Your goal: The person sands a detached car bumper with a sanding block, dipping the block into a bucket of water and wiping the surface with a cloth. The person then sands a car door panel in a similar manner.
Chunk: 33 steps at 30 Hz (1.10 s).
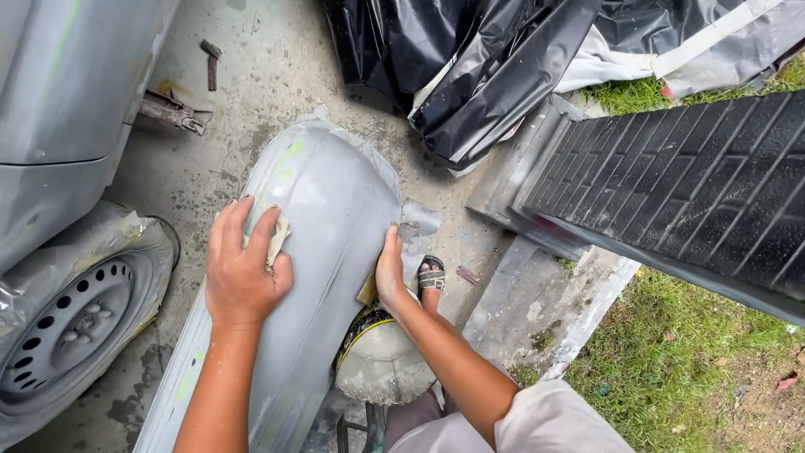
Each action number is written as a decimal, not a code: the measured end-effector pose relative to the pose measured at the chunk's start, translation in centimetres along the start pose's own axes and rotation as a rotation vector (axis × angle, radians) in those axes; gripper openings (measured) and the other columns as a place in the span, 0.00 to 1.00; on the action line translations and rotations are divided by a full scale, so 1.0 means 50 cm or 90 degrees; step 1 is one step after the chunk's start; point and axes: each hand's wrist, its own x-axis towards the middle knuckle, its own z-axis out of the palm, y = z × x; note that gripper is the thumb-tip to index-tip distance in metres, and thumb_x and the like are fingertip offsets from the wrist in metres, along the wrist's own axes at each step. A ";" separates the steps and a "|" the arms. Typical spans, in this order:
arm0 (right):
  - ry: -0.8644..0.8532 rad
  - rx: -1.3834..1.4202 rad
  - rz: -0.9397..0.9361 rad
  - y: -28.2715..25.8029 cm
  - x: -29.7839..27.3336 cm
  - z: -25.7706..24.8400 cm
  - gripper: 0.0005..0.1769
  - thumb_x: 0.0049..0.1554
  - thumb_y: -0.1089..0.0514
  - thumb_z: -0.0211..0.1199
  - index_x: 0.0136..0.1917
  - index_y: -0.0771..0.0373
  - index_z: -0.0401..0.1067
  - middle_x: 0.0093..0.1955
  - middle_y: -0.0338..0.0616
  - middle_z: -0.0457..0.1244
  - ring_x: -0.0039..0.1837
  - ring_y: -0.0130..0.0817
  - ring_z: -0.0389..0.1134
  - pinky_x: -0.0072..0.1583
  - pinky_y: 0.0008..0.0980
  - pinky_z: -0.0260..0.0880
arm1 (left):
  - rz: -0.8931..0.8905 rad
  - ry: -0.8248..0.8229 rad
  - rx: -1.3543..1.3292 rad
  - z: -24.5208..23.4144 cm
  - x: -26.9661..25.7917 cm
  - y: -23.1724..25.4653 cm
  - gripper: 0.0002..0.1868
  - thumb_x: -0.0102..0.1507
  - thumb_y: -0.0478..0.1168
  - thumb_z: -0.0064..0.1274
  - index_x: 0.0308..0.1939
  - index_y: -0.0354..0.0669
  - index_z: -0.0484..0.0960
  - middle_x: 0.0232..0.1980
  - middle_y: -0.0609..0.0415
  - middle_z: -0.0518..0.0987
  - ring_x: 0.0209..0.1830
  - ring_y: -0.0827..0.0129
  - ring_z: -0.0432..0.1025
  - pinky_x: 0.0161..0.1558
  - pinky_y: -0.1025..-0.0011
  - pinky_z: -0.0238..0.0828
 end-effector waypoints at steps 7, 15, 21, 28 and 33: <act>-0.001 0.018 -0.016 -0.041 -0.019 0.011 0.56 0.63 0.21 0.37 0.85 0.63 0.30 0.87 0.56 0.28 0.87 0.52 0.26 0.83 0.49 0.26 | -0.008 -0.012 0.013 0.000 0.005 0.001 0.27 0.57 0.40 0.44 0.60 0.44 0.82 0.62 0.40 0.75 0.64 0.45 0.72 0.68 0.51 0.68; -0.019 0.030 -0.017 0.030 0.064 -0.005 0.61 0.61 0.18 0.41 0.85 0.64 0.29 0.87 0.58 0.26 0.87 0.54 0.25 0.83 0.53 0.25 | 0.007 -0.019 0.023 -0.004 -0.002 0.002 0.27 0.56 0.38 0.43 0.60 0.43 0.82 0.62 0.40 0.74 0.64 0.44 0.72 0.68 0.50 0.70; -0.018 0.126 0.037 -0.083 -0.028 0.013 0.60 0.58 0.16 0.42 0.85 0.59 0.35 0.88 0.49 0.32 0.87 0.44 0.31 0.83 0.45 0.30 | 0.020 -0.006 0.030 -0.007 0.003 0.007 0.26 0.56 0.38 0.42 0.58 0.41 0.82 0.61 0.40 0.74 0.63 0.45 0.73 0.67 0.51 0.70; -0.033 0.201 0.050 -0.093 0.009 0.004 0.64 0.53 0.12 0.36 0.85 0.58 0.39 0.87 0.48 0.37 0.86 0.44 0.35 0.83 0.46 0.34 | 0.032 0.000 0.032 -0.003 0.011 0.005 0.25 0.58 0.37 0.42 0.57 0.40 0.83 0.61 0.40 0.75 0.62 0.44 0.73 0.67 0.51 0.70; 0.000 0.169 0.078 -0.157 -0.014 0.027 0.63 0.54 0.13 0.37 0.86 0.59 0.37 0.87 0.53 0.36 0.87 0.48 0.34 0.82 0.51 0.34 | 0.040 -0.003 0.042 -0.001 0.015 0.000 0.26 0.58 0.38 0.42 0.57 0.40 0.83 0.60 0.40 0.75 0.62 0.45 0.74 0.66 0.51 0.71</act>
